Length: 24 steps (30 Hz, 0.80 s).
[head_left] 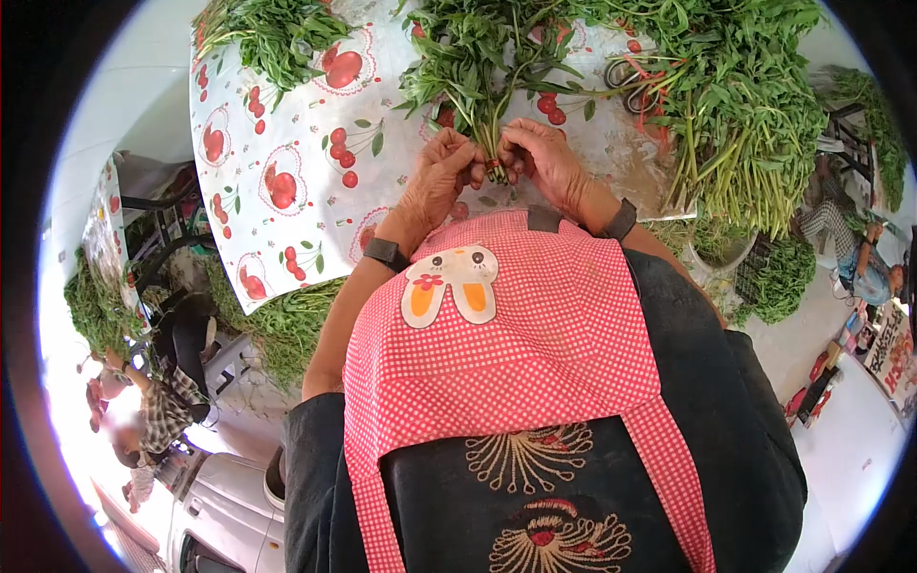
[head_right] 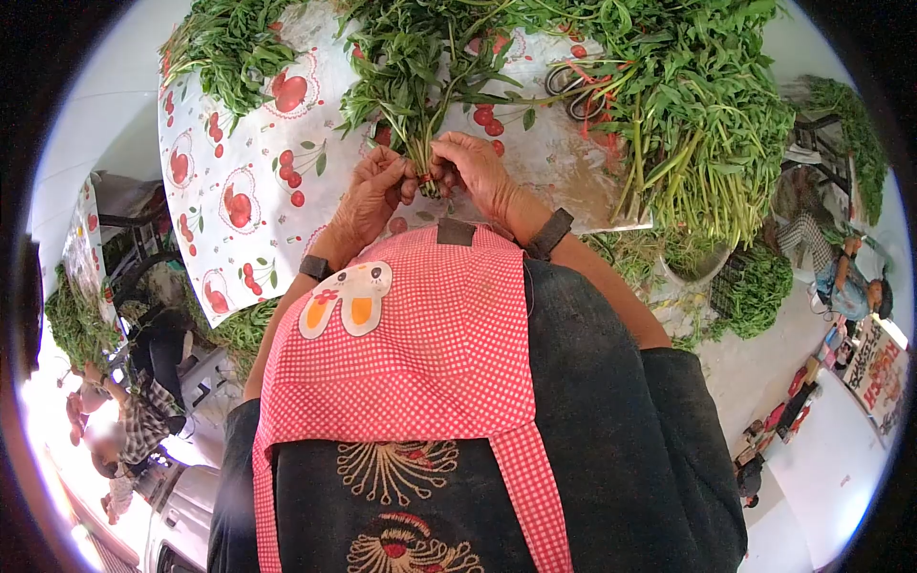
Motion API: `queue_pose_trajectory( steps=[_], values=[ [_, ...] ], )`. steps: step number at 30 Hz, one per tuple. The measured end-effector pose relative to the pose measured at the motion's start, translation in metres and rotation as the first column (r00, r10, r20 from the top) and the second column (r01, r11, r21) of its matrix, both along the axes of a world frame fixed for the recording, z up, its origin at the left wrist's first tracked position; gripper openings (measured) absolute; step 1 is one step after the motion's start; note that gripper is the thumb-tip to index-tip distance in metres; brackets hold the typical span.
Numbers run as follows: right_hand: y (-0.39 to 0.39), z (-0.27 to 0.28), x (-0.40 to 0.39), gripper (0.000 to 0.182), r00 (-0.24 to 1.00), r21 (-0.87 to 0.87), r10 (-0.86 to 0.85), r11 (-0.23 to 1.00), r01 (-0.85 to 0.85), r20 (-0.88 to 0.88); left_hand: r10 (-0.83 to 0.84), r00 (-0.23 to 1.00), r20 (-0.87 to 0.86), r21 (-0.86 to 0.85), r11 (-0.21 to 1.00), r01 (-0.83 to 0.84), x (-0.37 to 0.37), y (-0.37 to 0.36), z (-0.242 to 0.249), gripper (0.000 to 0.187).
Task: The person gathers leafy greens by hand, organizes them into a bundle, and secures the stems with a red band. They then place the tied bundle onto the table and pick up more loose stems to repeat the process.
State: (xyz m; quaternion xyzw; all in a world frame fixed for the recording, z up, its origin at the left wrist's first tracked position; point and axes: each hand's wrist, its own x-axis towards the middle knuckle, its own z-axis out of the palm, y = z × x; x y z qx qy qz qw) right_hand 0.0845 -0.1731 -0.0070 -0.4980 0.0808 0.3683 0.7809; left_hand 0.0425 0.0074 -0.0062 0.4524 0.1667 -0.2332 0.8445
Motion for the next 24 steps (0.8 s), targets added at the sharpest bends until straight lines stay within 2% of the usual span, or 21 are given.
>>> queue_pose_trajectory(
  steps=[8, 10, 14, 16, 17, 19, 23, 24],
  values=[
    [-0.001, -0.004, 0.000, 0.021, 1.000, 0.015, 0.001, 1.000, 0.000, -0.012, -0.009, 1.000, 0.015, 0.045, 0.999, 0.009, 0.000, 0.002, -0.004, 0.015],
    [0.001, -0.005, 0.001, 0.022, 0.999, -0.079, 0.027, 0.997, -0.025, 0.018, -0.045, 0.999, 0.000, 0.104, 0.994, 0.045, 0.000, 0.002, -0.002, 0.013],
    [-0.002, -0.013, 0.003, 0.019, 0.993, -0.106, 0.099, 0.990, -0.091, 0.071, -0.048, 0.999, 0.023, 0.203, 0.978, 0.043, -0.002, 0.001, 0.003, 0.014],
    [-0.002, -0.019, 0.004, 0.016, 0.958, -0.151, 0.240, 0.964, -0.217, 0.158, -0.118, 0.984, 0.133, 0.376, 0.925, 0.060, -0.002, 0.004, 0.006, 0.017],
    [-0.003, -0.019, 0.003, 0.016, 0.958, -0.149, 0.238, 0.965, -0.215, 0.161, -0.120, 0.984, 0.135, 0.379, 0.924, 0.060, -0.002, 0.005, 0.002, 0.017],
    [-0.004, -0.020, 0.002, 0.020, 0.934, -0.146, 0.276, 0.958, -0.247, 0.227, -0.286, 0.877, 0.387, 0.667, 0.743, -0.052, -0.002, 0.005, -0.008, 0.017],
    [-0.002, -0.011, 0.001, 0.020, 0.894, -0.177, 0.311, 0.948, -0.266, 0.323, -0.319, 0.870, 0.376, 0.723, 0.688, -0.061, 0.001, -0.003, 0.011, 0.019],
    [-0.002, -0.011, 0.003, 0.018, 0.880, -0.251, 0.355, 0.925, -0.283, 0.315, -0.266, 0.910, 0.317, 0.612, 0.791, 0.018, 0.001, -0.003, 0.012, 0.021]
  ],
)
